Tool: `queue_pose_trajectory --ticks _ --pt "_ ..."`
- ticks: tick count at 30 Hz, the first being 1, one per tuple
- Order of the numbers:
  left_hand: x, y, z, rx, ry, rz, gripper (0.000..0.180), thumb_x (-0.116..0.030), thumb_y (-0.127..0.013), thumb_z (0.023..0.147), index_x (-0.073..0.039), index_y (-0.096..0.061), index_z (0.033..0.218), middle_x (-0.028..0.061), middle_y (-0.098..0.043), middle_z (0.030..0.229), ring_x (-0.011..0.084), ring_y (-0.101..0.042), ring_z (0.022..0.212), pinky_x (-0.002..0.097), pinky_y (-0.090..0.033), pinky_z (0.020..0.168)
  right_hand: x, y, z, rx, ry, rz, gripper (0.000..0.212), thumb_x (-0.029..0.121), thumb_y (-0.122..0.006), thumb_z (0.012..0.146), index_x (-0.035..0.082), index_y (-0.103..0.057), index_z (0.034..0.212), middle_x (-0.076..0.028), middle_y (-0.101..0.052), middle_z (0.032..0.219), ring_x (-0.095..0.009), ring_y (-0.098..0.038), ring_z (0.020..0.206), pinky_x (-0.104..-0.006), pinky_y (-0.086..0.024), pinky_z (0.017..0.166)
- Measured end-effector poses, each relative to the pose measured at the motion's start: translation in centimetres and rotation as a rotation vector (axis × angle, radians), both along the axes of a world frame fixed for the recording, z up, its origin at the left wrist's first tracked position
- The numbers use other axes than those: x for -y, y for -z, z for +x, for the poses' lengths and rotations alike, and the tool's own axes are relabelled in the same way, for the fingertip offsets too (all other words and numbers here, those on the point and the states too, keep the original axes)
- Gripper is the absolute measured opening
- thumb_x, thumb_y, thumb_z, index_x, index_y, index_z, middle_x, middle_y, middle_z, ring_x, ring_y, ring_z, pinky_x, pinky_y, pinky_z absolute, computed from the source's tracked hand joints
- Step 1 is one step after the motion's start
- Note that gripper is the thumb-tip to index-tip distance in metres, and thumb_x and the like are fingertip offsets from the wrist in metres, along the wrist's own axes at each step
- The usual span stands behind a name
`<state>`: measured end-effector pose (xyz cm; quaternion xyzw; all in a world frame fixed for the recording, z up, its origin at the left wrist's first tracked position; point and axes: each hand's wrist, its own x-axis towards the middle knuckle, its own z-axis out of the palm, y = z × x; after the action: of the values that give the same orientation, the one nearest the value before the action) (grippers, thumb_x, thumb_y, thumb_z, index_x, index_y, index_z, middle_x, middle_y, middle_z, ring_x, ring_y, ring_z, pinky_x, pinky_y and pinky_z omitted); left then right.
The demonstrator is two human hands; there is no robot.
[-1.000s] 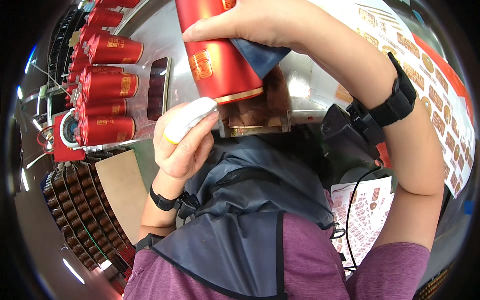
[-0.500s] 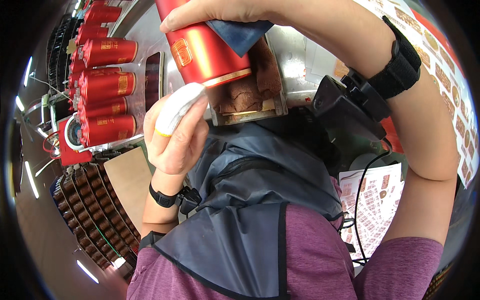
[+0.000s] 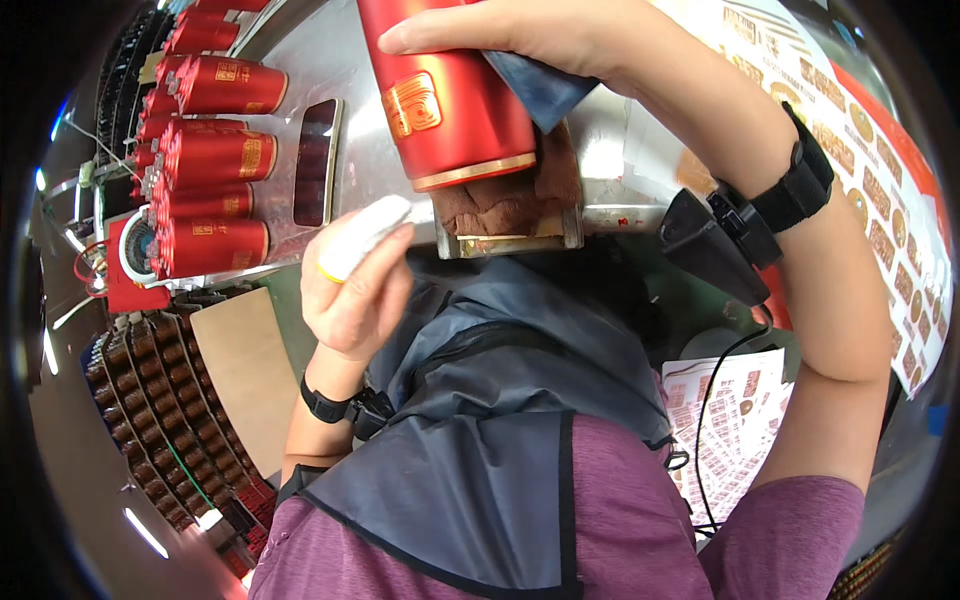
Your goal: Manually applying and smoothing gold labels onto red wine bottles in a factory setting.
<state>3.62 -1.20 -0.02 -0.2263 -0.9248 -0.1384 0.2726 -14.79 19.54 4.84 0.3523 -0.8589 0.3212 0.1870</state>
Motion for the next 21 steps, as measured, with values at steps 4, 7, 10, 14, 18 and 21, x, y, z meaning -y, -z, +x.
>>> queue_pose_trajectory --ticks 4,7,10,14,18,21 --pt "0.0 0.4 -0.3 0.027 -0.011 0.158 0.036 0.013 -0.071 0.076 0.003 -0.076 0.110 0.0205 -0.073 0.118 0.0342 -0.071 0.105 0.0402 -0.056 0.093 0.7 -0.3 0.1 0.121 -0.086 -0.114 0.072 0.045 -0.087 0.076 0.009 -0.063 0.133 -0.016 -0.058 0.129 -0.032 -0.056 0.122 -0.0453 -0.045 0.105" --pt "-0.2 0.8 -0.5 0.047 0.050 0.204 0.038 0.012 -0.070 0.074 0.005 -0.075 0.111 0.0209 -0.072 0.118 0.0363 -0.071 0.108 0.0420 -0.058 0.094 1.6 -1.9 1.7 0.181 -0.072 -0.096 0.077 0.043 -0.087 0.076 0.011 -0.058 0.140 -0.017 -0.055 0.133 -0.033 -0.054 0.125 -0.0454 -0.044 0.108" --pt "-0.2 1.1 -1.1 0.032 0.105 0.206 0.044 0.010 -0.070 0.069 0.006 -0.074 0.112 0.0191 -0.070 0.119 0.0369 -0.071 0.108 0.0433 -0.059 0.094 1.4 0.8 -1.4 0.061 -0.072 -0.067 0.079 0.044 -0.087 0.076 0.012 -0.057 0.142 -0.016 -0.055 0.134 -0.033 -0.055 0.126 -0.0451 -0.046 0.107" --pt "-0.3 1.3 -1.7 0.043 0.150 0.242 0.041 0.012 -0.068 0.071 0.006 -0.075 0.111 0.0205 -0.072 0.119 0.0348 -0.071 0.107 0.0398 -0.058 0.091 1.3 1.0 -0.8 0.087 -0.157 -0.109 0.081 0.035 -0.086 0.079 0.007 -0.052 0.146 -0.017 -0.056 0.137 -0.029 -0.058 0.126 -0.0417 -0.049 0.105" --pt "-0.7 1.3 -2.3 -0.027 0.189 0.229 0.043 0.010 -0.071 0.068 0.002 -0.077 0.110 0.0138 -0.071 0.121 0.0307 -0.069 0.106 0.0384 -0.060 0.087 1.1 2.2 -2.1 0.344 -0.307 -0.239 0.080 0.030 -0.085 0.081 0.005 -0.049 0.148 -0.017 -0.056 0.139 -0.027 -0.059 0.125 -0.0401 -0.050 0.104" --pt "-1.0 1.6 -3.0 -0.117 0.206 0.185 0.042 0.006 -0.073 0.069 -0.001 -0.078 0.110 0.0097 -0.070 0.123 0.0278 -0.068 0.106 0.0379 -0.061 0.087 2.5 0.4 -0.4 0.759 -0.373 -0.422 0.079 0.017 -0.081 0.084 -0.002 -0.043 0.150 -0.017 -0.056 0.142 -0.024 -0.059 0.125 -0.0373 -0.050 0.105"
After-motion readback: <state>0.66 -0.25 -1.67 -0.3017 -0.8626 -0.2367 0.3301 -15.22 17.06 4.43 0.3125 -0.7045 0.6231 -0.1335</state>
